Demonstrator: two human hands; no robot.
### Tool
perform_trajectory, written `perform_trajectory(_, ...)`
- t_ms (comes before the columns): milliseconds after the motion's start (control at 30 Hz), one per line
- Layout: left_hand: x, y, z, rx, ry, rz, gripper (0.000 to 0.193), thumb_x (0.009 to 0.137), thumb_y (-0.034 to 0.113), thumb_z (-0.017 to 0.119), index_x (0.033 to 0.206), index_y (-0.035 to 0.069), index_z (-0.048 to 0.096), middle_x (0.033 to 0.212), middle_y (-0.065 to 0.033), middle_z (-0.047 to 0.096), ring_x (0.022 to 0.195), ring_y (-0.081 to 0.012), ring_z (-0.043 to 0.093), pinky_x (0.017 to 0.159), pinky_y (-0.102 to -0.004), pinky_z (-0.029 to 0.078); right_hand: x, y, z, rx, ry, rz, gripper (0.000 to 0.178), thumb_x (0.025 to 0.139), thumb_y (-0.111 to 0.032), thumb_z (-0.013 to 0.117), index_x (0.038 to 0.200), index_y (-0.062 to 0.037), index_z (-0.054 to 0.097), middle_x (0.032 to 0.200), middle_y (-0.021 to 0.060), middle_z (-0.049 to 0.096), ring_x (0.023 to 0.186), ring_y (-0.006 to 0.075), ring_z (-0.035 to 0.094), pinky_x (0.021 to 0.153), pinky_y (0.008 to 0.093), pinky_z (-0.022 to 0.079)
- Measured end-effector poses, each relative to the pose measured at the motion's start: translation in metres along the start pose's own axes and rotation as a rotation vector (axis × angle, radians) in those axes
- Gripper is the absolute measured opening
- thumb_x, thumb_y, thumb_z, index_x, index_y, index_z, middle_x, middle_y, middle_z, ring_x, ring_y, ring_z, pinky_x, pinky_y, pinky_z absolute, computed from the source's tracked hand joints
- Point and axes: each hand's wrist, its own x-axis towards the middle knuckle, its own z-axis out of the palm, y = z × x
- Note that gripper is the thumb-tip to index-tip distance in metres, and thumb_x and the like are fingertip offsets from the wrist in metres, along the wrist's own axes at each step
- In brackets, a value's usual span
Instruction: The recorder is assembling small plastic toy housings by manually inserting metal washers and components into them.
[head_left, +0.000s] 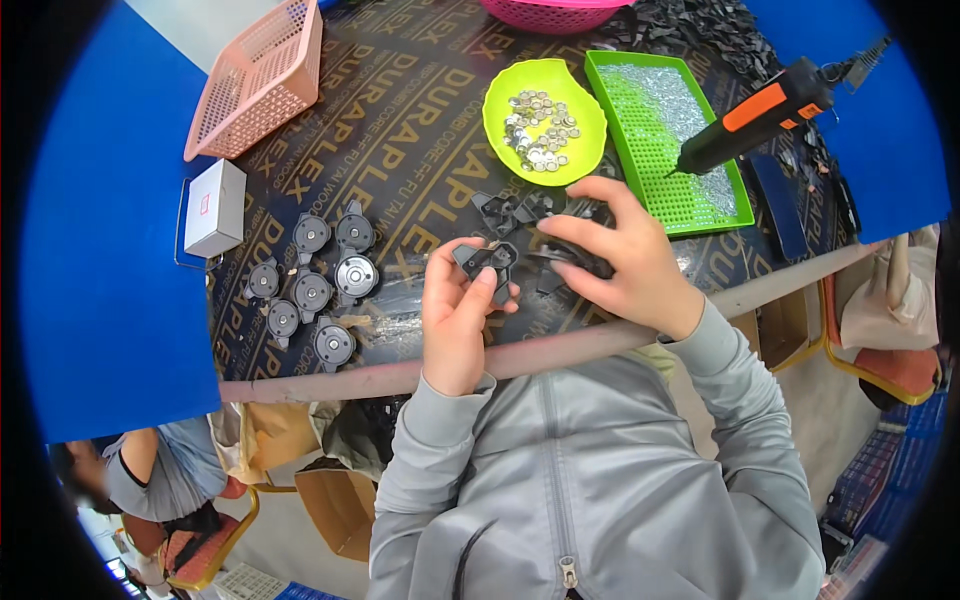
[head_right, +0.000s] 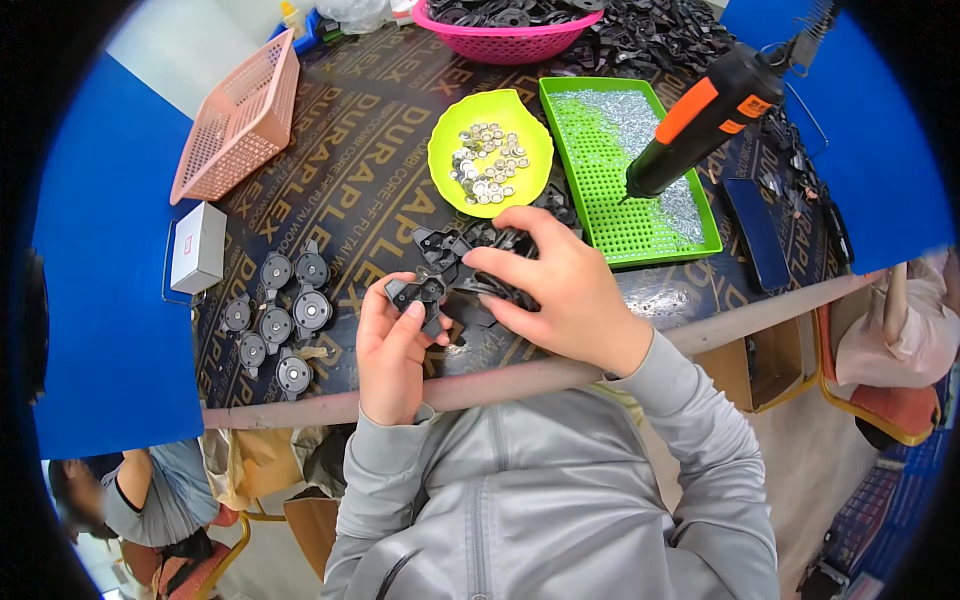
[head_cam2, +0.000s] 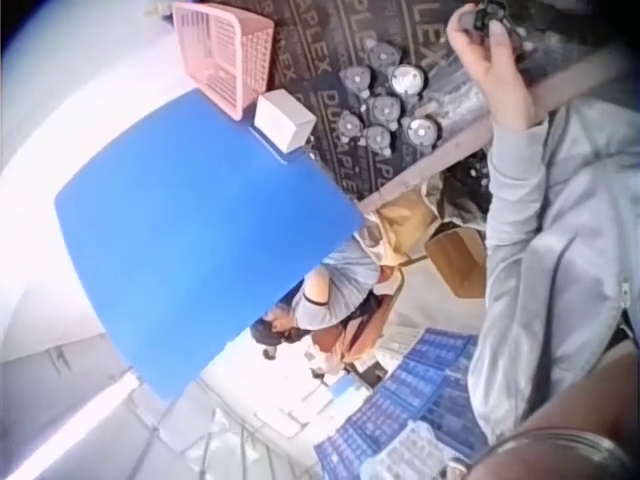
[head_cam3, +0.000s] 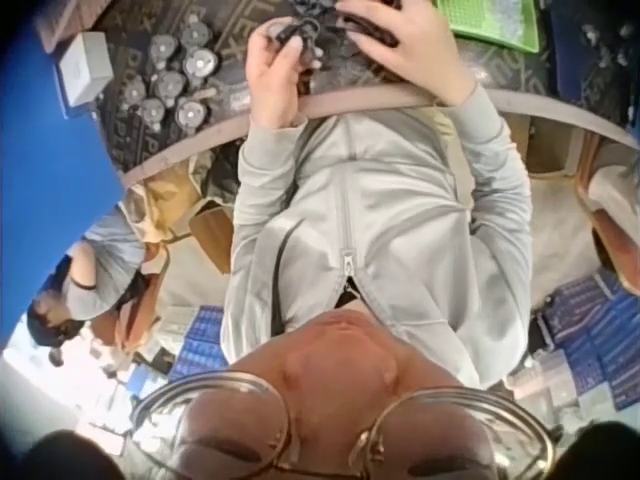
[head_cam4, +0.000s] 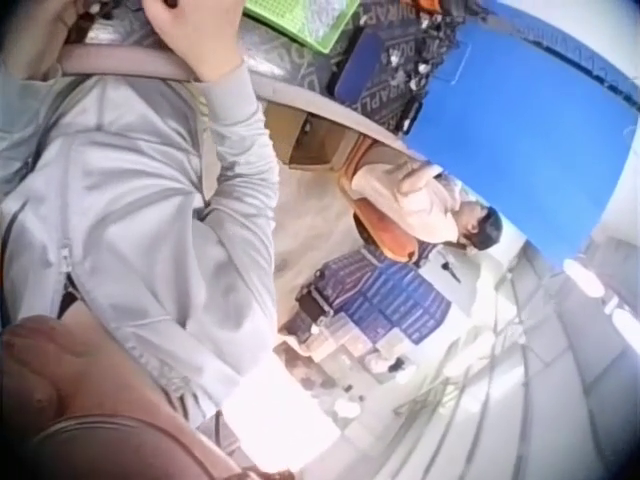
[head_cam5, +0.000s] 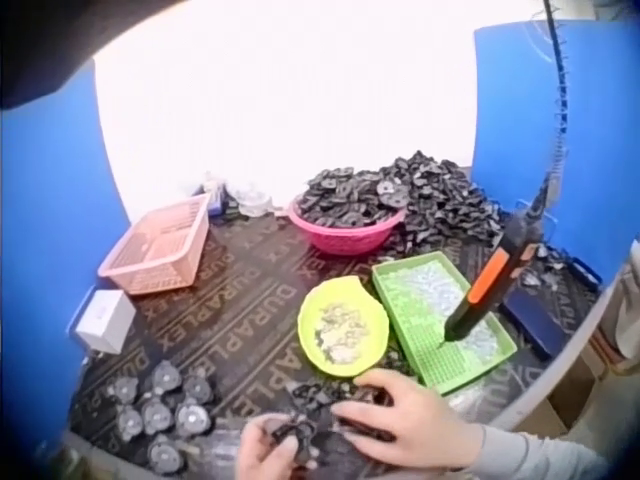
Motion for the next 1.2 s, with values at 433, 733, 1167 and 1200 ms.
perform_trajectory(433,0.0,-0.001,-0.005,-0.12,0.006,0.011,0.028,0.086,0.006,0.047,0.113,0.004,0.041,0.097,-0.0094,0.055,0.075,-0.0149,0.054,0.062,-0.0262,0.044,-0.002,-0.02,0.006,-0.275,-0.166,-0.067,0.055,0.065,-0.028,0.07,0.114,-0.0116,0.052,0.117,0.0118,0.045,0.108,0.0309,0.043,0.087,0.0401,0.036)
perform_trajectory(733,0.004,0.005,-0.008,-0.128,-0.051,-0.132,0.029,0.088,0.008,0.047,0.116,0.004,0.042,0.099,-0.0084,0.055,0.076,-0.0141,0.055,0.063,-0.0243,0.045,0.071,0.04,0.004,-0.287,-0.05,-0.019,0.01,0.074,-0.006,0.055,0.083,-0.0028,0.057,0.078,0.0129,0.058,0.077,0.031,0.056,0.066,0.0379,0.044)
perform_trajectory(1167,0.004,0.004,-0.014,-0.268,-0.154,-0.17,0.031,0.092,0.012,0.04,0.122,0.004,0.041,0.107,-0.0068,0.053,0.087,-0.0155,0.056,0.076,-0.0285,0.048,0.106,0.08,0.029,-0.164,-0.327,0.036,0.009,0.069,-0.009,0.059,0.076,-0.0041,0.06,0.071,0.0117,0.061,0.069,0.0286,0.058,0.065,0.0369,0.046)
perform_trajectory(1200,0.004,0.004,-0.014,-0.271,-0.156,-0.169,0.031,0.092,0.012,0.04,0.122,0.004,0.041,0.108,-0.0068,0.053,0.087,-0.0154,0.056,0.076,-0.0285,0.048,0.106,0.079,0.029,-0.163,-0.329,0.036,0.009,0.069,-0.009,0.059,0.076,-0.0041,0.06,0.071,0.0117,0.061,0.069,0.0286,0.058,0.065,0.0369,0.046)
